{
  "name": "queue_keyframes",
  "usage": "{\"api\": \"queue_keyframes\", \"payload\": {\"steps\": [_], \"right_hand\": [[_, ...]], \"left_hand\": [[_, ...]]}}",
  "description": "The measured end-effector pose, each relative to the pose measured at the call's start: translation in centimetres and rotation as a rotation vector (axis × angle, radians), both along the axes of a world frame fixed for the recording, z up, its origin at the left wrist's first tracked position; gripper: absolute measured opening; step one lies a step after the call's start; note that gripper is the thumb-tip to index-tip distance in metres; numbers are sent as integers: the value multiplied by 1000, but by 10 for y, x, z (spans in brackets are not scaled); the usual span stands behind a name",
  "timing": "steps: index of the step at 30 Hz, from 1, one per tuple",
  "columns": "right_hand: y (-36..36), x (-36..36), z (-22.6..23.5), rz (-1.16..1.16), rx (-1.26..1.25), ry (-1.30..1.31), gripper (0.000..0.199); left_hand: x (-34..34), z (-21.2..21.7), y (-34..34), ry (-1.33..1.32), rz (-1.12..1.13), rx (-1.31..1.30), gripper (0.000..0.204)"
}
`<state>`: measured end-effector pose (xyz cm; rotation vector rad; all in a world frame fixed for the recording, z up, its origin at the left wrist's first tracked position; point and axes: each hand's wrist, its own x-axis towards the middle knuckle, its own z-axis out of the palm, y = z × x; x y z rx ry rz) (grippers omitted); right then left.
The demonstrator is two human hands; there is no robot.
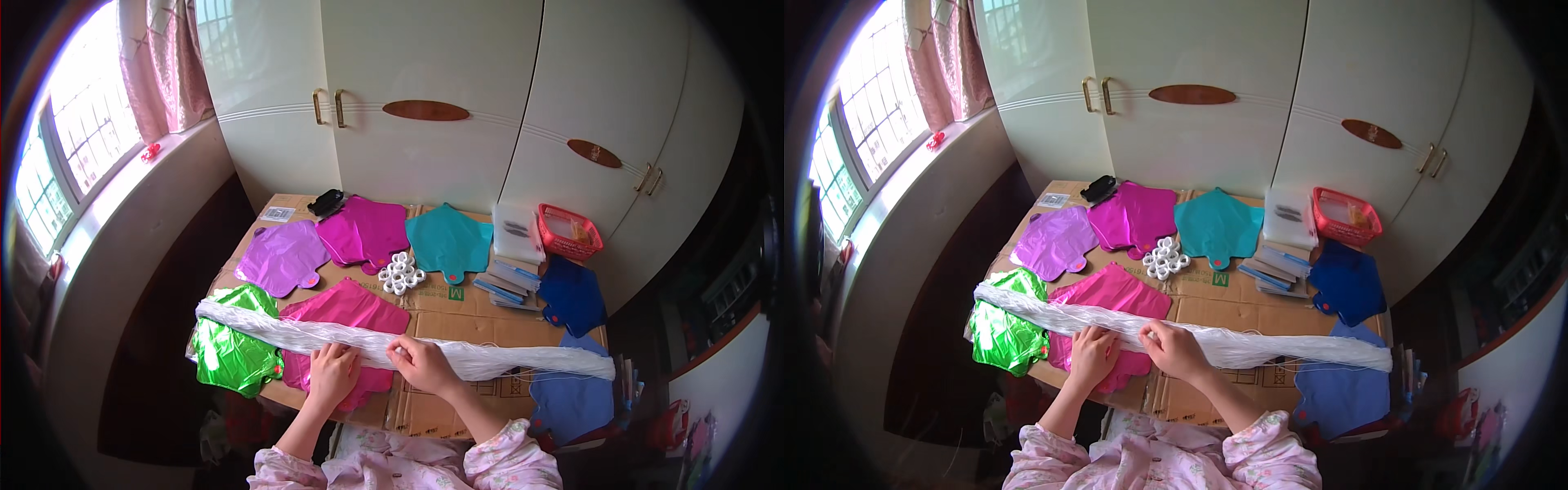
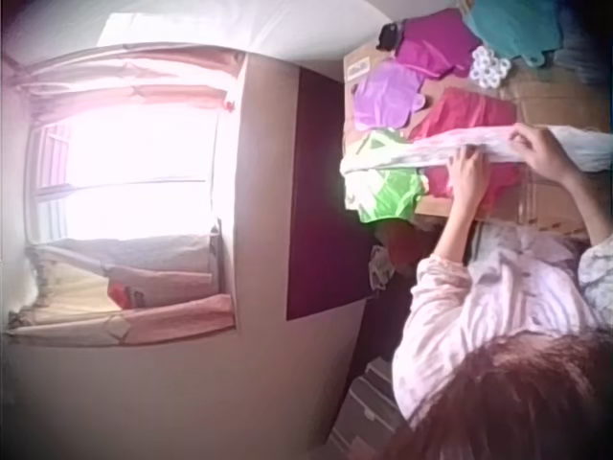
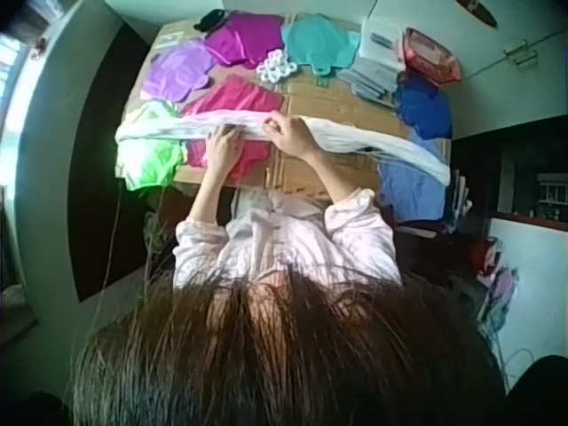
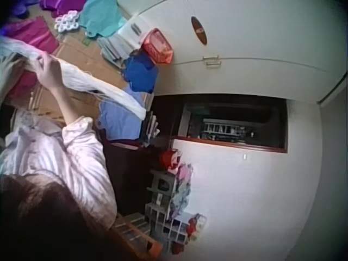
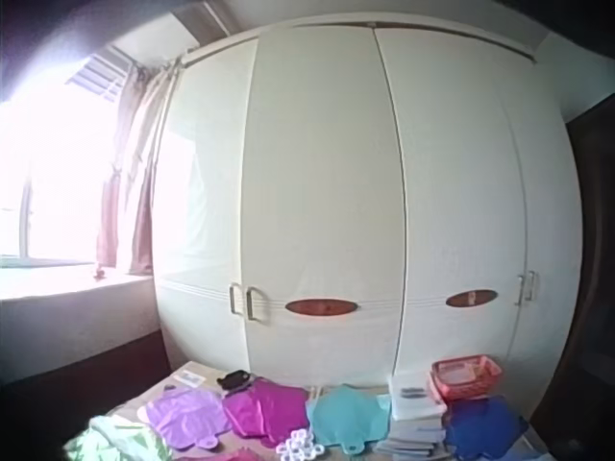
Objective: Attaching plastic sticks and circular connectors to colored plastic film for balloon assembly.
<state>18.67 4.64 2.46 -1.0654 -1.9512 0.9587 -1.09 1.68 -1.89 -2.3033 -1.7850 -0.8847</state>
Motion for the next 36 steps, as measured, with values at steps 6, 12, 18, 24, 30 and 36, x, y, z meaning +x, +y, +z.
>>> {"api": "queue_keyframes", "payload": {"steps": [6, 12, 18, 24, 30, 36], "right_hand": [[-10, 43, 5, -23, 274, -152, 12], [-23, 84, 12, -96, 113, -41, 8], [-40, 135, 5, -264, -55, 316, 12], [-44, 163, -8, -322, -150, 897, 17], [-47, 190, -2, -464, -55, 1157, 15], [-57, 231, 2, -608, 88, 1314, 15]], "left_hand": [[1, 0, 0, -16, -14, -5, 20], [-1, 3, -3, -13, -20, -2, 19], [1, 6, -5, -10, -30, -15, 24], [0, 7, -6, -7, -24, -28, 25], [0, 7, -6, 4, -22, -37, 26], [1, 5, -5, -6, -21, -36, 25]]}}
